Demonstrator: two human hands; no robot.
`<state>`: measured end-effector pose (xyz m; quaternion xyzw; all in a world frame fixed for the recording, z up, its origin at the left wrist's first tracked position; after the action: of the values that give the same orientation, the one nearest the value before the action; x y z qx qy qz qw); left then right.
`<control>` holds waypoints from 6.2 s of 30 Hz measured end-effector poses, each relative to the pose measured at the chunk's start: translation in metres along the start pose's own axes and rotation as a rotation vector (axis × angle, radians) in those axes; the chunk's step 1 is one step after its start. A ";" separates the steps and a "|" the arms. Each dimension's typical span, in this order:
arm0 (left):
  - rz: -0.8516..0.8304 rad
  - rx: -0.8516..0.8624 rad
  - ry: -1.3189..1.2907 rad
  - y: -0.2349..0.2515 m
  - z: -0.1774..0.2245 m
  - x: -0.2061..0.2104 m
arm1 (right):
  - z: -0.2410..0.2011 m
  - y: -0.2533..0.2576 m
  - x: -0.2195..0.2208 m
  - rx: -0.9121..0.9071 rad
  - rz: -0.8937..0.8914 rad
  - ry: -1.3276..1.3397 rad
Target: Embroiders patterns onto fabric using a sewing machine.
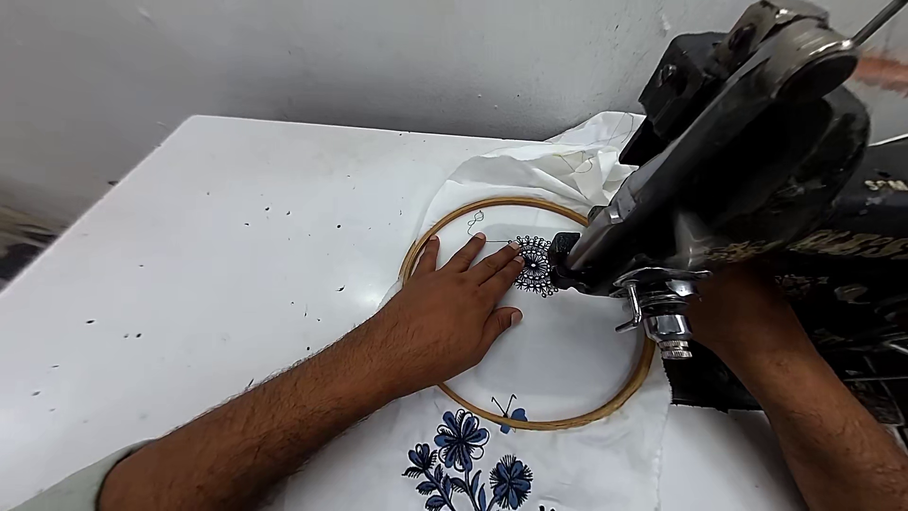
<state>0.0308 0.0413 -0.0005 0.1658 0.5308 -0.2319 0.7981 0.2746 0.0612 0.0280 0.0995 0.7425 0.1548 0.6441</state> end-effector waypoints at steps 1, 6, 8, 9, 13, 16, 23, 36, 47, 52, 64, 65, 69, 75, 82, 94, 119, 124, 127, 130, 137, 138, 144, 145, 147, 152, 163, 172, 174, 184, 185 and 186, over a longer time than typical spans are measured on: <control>-0.003 0.002 -0.002 0.000 0.001 0.000 | 0.000 0.000 0.000 0.005 -0.008 0.004; -0.042 -0.013 0.012 -0.002 0.000 -0.002 | -0.006 -0.004 -0.003 0.062 -0.042 0.012; -0.025 -0.011 0.009 -0.001 -0.001 -0.003 | -0.005 -0.004 -0.003 0.058 -0.041 0.005; -0.012 -0.007 0.004 -0.001 -0.001 -0.002 | -0.004 -0.003 -0.002 0.046 -0.035 0.007; -0.004 0.000 0.006 0.000 0.000 0.000 | 0.000 0.001 0.000 0.006 -0.029 0.016; -0.011 -0.001 0.009 -0.001 0.000 0.001 | 0.004 0.002 0.001 0.007 -0.045 -0.003; 0.020 -0.012 0.040 -0.002 -0.002 -0.003 | 0.001 0.002 0.000 -0.021 -0.027 -0.004; 0.015 0.024 -0.010 0.000 -0.004 0.000 | 0.000 0.001 -0.001 -0.008 -0.043 -0.023; 0.040 0.023 -0.030 0.003 -0.006 0.001 | 0.002 0.001 0.003 -0.057 0.055 -0.005; 0.022 0.024 -0.026 0.001 -0.003 0.001 | 0.002 0.001 -0.002 0.013 -0.012 -0.037; 0.001 0.018 -0.021 0.000 -0.003 0.001 | 0.002 0.001 0.001 0.004 -0.003 -0.019; 0.003 0.016 -0.018 0.000 -0.004 0.000 | 0.002 0.001 0.002 0.004 0.012 -0.004; 0.034 0.021 -0.026 0.003 -0.004 0.001 | 0.003 0.001 0.001 -0.031 0.028 -0.025; 0.000 0.016 -0.025 0.000 -0.003 0.000 | 0.000 -0.002 0.000 0.011 -0.001 -0.031; 0.016 0.020 -0.026 0.001 -0.002 0.001 | 0.004 0.001 0.002 -0.022 0.040 -0.033; -0.003 0.014 -0.017 0.000 -0.002 -0.001 | 0.002 0.000 0.001 0.003 0.018 -0.004; -0.025 -0.025 0.041 -0.004 -0.004 -0.001 | 0.000 0.000 -0.002 0.017 -0.043 -0.046; -0.022 -0.016 0.050 -0.004 -0.005 -0.001 | 0.001 -0.001 0.000 -0.016 -0.011 -0.018; -0.026 -0.021 0.050 -0.004 -0.004 -0.001 | 0.000 -0.002 0.001 -0.023 -0.010 -0.019; -0.019 -0.017 0.049 -0.004 -0.005 -0.001 | 0.001 -0.001 0.002 -0.033 0.023 -0.001; -0.024 -0.018 0.050 -0.004 -0.004 -0.002 | 0.002 0.000 0.005 -0.087 0.097 0.016; -0.025 -0.020 0.048 -0.004 -0.003 -0.002 | 0.001 0.000 0.004 -0.081 0.094 0.013; 0.002 -0.006 0.041 -0.003 -0.004 0.000 | -0.001 -0.002 0.001 -0.063 0.070 -0.013; 0.012 -0.001 0.042 -0.003 -0.004 0.000 | 0.000 -0.001 0.001 -0.063 0.070 -0.010; 0.012 -0.001 0.042 -0.003 -0.004 0.000 | 0.000 -0.001 0.001 -0.055 0.067 -0.012; 0.017 0.005 0.041 -0.003 -0.004 0.000 | 0.001 0.000 0.002 -0.037 0.046 -0.014; 0.013 0.007 0.040 -0.003 -0.004 0.000 | 0.002 0.000 0.002 -0.054 0.082 -0.001; 0.033 0.023 0.033 -0.001 0.000 0.004 | 0.007 0.004 0.003 -0.047 0.038 -0.046; 0.041 0.030 0.029 -0.001 0.001 0.004 | 0.007 0.003 0.001 -0.025 0.024 -0.054; 0.028 0.015 0.022 0.001 -0.002 0.003 | 0.006 0.003 0.002 -0.044 0.084 -0.044; 0.032 0.014 0.020 0.001 -0.002 0.004 | 0.006 0.003 0.002 -0.051 0.080 -0.054; 0.036 0.016 0.021 0.001 -0.001 0.004 | 0.007 0.004 0.002 -0.048 0.072 -0.064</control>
<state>0.0318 0.0417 -0.0047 0.1843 0.5343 -0.2200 0.7951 0.2806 0.0660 0.0264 0.1154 0.7135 0.1925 0.6638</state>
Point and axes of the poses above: each hand's wrist, its own y-axis towards the middle knuckle, its own x-axis out of the palm, z = x × y, the point moved 5 cm from there along y, towards the middle knuckle, and after that the axes turned 13 degrees about -y, right-handed, at the moved point
